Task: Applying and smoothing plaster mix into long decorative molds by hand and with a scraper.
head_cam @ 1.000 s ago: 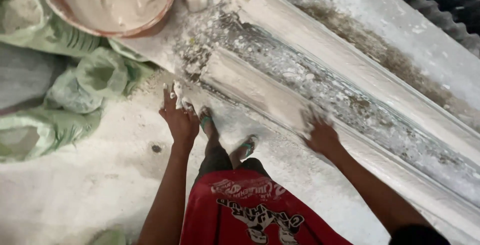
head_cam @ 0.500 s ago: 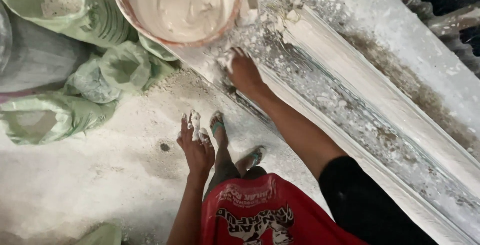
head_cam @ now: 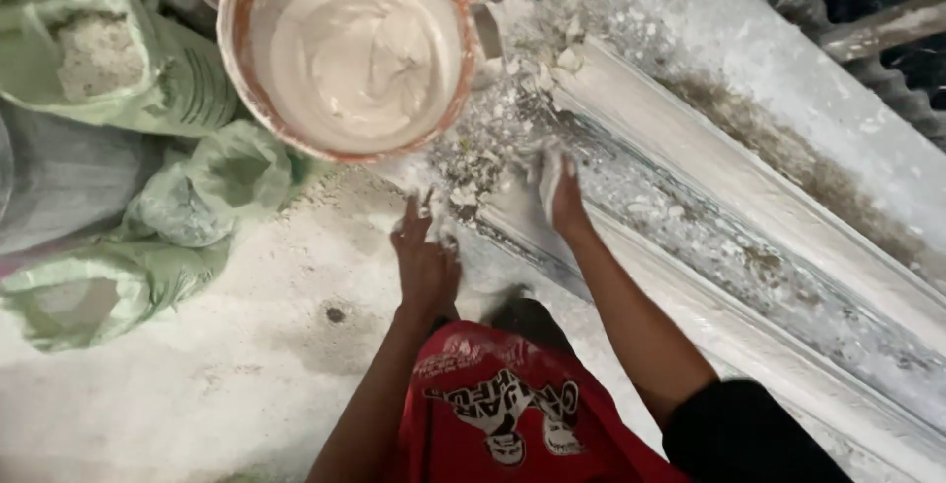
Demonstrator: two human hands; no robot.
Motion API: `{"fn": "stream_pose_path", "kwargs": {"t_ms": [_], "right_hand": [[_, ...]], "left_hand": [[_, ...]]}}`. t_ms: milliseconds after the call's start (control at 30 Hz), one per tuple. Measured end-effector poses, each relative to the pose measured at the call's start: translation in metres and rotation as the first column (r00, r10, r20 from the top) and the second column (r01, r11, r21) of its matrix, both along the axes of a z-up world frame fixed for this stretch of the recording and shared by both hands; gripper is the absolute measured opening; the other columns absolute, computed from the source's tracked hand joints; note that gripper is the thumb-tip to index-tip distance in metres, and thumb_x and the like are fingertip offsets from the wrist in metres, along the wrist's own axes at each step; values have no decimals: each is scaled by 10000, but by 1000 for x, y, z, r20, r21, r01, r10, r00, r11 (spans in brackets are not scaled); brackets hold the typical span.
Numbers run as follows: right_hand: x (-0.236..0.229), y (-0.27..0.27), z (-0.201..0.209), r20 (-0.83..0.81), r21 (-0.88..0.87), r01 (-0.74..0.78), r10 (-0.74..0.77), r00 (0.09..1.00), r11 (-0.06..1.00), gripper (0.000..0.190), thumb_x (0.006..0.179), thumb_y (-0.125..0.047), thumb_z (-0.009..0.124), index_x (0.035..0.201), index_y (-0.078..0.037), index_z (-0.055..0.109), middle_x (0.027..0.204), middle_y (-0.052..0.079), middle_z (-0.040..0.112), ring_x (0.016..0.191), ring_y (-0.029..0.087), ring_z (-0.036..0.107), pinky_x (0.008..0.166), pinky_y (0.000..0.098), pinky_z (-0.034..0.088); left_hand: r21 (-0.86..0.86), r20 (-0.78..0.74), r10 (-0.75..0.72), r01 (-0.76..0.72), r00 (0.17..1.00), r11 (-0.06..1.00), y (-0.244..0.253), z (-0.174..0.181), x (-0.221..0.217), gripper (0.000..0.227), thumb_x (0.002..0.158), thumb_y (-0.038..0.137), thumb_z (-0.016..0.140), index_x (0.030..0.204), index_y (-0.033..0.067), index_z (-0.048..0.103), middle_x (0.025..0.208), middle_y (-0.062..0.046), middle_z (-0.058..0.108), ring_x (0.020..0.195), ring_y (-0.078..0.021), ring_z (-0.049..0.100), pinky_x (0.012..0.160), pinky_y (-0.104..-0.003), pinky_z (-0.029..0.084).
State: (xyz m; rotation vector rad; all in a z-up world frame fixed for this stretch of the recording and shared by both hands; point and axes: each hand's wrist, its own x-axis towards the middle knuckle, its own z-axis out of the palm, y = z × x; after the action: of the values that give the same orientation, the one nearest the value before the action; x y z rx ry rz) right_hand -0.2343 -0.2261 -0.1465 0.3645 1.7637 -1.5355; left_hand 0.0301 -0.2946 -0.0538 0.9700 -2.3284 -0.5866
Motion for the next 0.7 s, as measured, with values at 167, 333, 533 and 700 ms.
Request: {"fn": "stream_pose_path", "kwargs": {"t_ms": [167,333,533,700], "right_hand": [[5,54,17,-66,402,-319,375,925,858,948,1020,-737,441,1660,-98,156,1641,312,234,1491,451,334,1127,623,401],[-30,100,47,-414,302,-190,308,857,934,490,996,-326,696,1329,31,651,1287,254,672,1243,315,625,1001,511,487],[-86,31,127,-693,250,-287,378,614,925,313,911,-137,740,1182,22,733,1156,259,724,1158,317,673,1005,490,496],[-134,-64,119,-732,524,-391,635,247,757,247,905,-192,772,1001,26,711,983,229,715,991,388,715,885,502,571]], "left_hand": [[89,375,-250,233,893,968,2,20,-58,315,925,357,621,805,147,824,1255,-63,686,1479,-437,383,948,-591,422],[93,607,-355,380,711,920,9,-3,-80,470,957,390,493,1294,113,668,1724,-2,235,1537,-385,277,962,-588,477],[703,609,-618,23,496,711,29,66,-127,679,936,460,478,1585,479,279,1726,123,-92,1525,-537,137,982,-741,447],[423,530,-699,565,480,709,40,69,-131,501,895,620,417,1267,290,485,1598,21,234,1549,-408,127,1054,-821,203]]}}
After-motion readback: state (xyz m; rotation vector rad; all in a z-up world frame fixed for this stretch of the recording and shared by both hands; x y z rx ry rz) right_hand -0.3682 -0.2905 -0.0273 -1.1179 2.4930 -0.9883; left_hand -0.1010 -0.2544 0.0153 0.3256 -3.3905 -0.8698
